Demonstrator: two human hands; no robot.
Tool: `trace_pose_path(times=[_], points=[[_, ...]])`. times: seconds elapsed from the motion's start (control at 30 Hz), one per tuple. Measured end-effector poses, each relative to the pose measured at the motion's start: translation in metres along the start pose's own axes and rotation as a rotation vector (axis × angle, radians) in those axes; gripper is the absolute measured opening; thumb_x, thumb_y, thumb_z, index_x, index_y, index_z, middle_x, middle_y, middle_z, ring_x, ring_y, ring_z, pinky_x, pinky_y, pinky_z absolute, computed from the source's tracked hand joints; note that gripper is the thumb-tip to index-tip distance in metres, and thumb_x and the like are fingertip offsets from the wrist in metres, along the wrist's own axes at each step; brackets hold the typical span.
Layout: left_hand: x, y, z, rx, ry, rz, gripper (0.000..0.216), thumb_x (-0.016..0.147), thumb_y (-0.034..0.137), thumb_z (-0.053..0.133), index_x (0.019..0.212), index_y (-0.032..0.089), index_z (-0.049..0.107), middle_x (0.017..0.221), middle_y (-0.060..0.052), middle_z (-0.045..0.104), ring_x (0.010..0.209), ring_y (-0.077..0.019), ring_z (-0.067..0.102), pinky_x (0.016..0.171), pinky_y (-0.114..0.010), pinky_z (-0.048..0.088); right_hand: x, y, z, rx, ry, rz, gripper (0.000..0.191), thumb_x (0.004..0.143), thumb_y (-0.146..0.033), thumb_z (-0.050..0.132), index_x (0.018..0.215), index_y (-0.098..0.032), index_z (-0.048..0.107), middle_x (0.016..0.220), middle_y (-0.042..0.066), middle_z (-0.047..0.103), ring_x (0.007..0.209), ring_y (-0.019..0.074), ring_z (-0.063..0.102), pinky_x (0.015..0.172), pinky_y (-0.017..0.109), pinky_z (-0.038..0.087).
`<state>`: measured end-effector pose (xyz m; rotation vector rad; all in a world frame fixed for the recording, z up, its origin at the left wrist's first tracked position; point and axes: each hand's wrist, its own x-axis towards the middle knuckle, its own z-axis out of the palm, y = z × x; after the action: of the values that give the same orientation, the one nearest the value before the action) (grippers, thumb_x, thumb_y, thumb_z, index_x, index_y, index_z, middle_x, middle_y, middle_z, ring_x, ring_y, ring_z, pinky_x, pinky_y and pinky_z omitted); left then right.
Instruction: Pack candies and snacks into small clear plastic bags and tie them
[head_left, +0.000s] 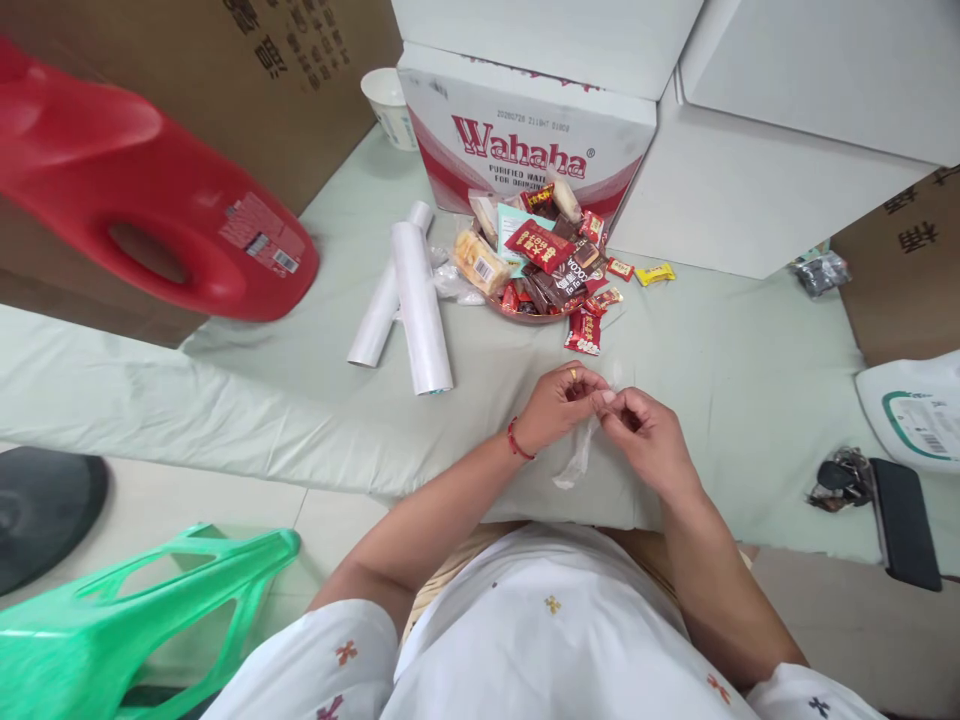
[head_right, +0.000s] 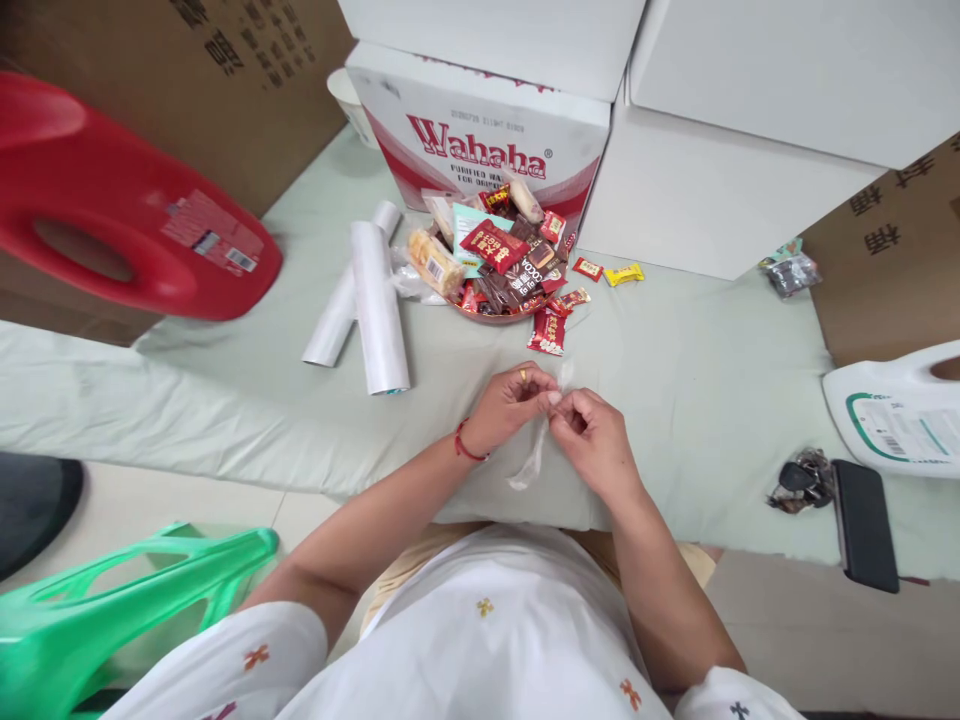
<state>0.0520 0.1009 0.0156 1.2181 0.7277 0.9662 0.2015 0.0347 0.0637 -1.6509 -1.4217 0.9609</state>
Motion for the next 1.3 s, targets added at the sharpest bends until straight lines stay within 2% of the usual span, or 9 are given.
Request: trace_pose_path(times=[0.2,0.4,0.53,0.63,0.73,0.83,1.0,1.2,1.3], points=[[0.002,0.000,-0.001,-0.114,-0.001,-0.116,0.029,0.076,0.040,0.081,0.080,0.014,0.069,0.078,0.001,0.062,0.072,-0.0100,0.052,0.072,-0.026,0.041,-0.004,0.006,-0.001,-0.015,-0.052,-0.002,0.016,0.087,-0.031,0.068,0.074,-0.021,0.064,0.069,-0.003,0.052,0.061,0.0114,0.042,0.058,0.026,0.033],[0.006,0.007,-0.006,-0.385,0.037,-0.263,0.039,0.068,0.043,0.087,0.080,0.015,0.063,0.063,0.008,0.047,0.055,-0.0042,0.033,0.054,-0.023,0.022,-0.006,0.015,-0.018,0.387,-0.032,0.228,0.026,0.080,-0.041,0.076,0.071,-0.021,0.062,0.058,-0.006,0.040,0.054,0.0094,0.031,0.052,0.025,0.025],[0.005,0.010,-0.007,-0.477,-0.058,-0.314,0.040,0.068,0.041,0.089,0.082,0.015,0.061,0.062,0.008,0.046,0.054,-0.0039,0.034,0.054,-0.023,0.020,0.000,0.021,-0.024,0.548,0.065,0.318,0.031,0.073,-0.045,0.083,0.069,-0.022,0.063,0.060,-0.005,0.045,0.054,0.0096,0.035,0.051,0.024,0.028],[0.004,0.009,-0.005,-0.492,-0.077,-0.318,0.040,0.070,0.041,0.088,0.082,0.015,0.060,0.063,0.008,0.046,0.054,-0.0037,0.035,0.053,-0.022,0.021,0.004,0.025,-0.018,0.579,0.127,0.258,0.037,0.078,-0.059,0.079,0.083,-0.024,0.070,0.082,0.001,0.062,0.073,0.0142,0.054,0.064,0.025,0.044],[0.003,0.007,-0.005,-0.493,-0.093,-0.309,0.041,0.069,0.041,0.089,0.083,0.014,0.061,0.064,0.007,0.048,0.054,-0.0035,0.036,0.053,-0.022,0.022,0.008,0.028,-0.008,0.599,0.086,0.226,0.048,0.081,-0.067,0.074,0.105,-0.027,0.073,0.104,0.004,0.069,0.091,0.0177,0.061,0.077,0.029,0.049],[0.004,0.007,-0.005,-0.512,-0.108,-0.317,0.041,0.069,0.040,0.089,0.084,0.014,0.062,0.065,0.006,0.049,0.054,-0.0035,0.038,0.053,-0.021,0.023,0.011,0.030,0.001,0.549,0.056,0.216,0.042,0.077,-0.061,0.081,0.096,-0.024,0.073,0.085,0.001,0.068,0.077,0.0155,0.058,0.072,0.028,0.047],[0.007,0.008,-0.005,-0.528,-0.018,-0.344,0.044,0.066,0.040,0.090,0.081,0.016,0.057,0.062,0.008,0.046,0.052,-0.0034,0.037,0.050,-0.020,0.021,0.011,0.029,0.008,0.527,0.203,0.203,0.035,0.080,-0.056,0.080,0.083,-0.023,0.068,0.064,-0.005,0.056,0.056,0.0120,0.047,0.055,0.026,0.038],[0.003,0.005,0.001,-0.305,-0.064,-0.286,0.050,0.079,0.062,0.077,0.084,0.017,0.057,0.078,0.003,0.058,0.053,-0.0033,0.039,0.049,-0.021,0.025,0.010,0.027,0.014,0.383,0.459,0.069,0.032,0.088,-0.052,0.073,0.083,-0.021,0.069,0.069,-0.004,0.056,0.063,0.0111,0.045,0.061,0.025,0.037],[0.001,0.005,0.005,-0.210,-0.116,-0.267,0.052,0.075,0.063,0.081,0.083,0.015,0.060,0.074,0.004,0.056,0.058,-0.0049,0.043,0.056,-0.022,0.031,0.007,0.025,0.018,0.257,0.502,0.026,0.031,0.090,-0.051,0.070,0.086,-0.020,0.071,0.075,-0.002,0.060,0.068,0.0129,0.050,0.066,0.026,0.041]])
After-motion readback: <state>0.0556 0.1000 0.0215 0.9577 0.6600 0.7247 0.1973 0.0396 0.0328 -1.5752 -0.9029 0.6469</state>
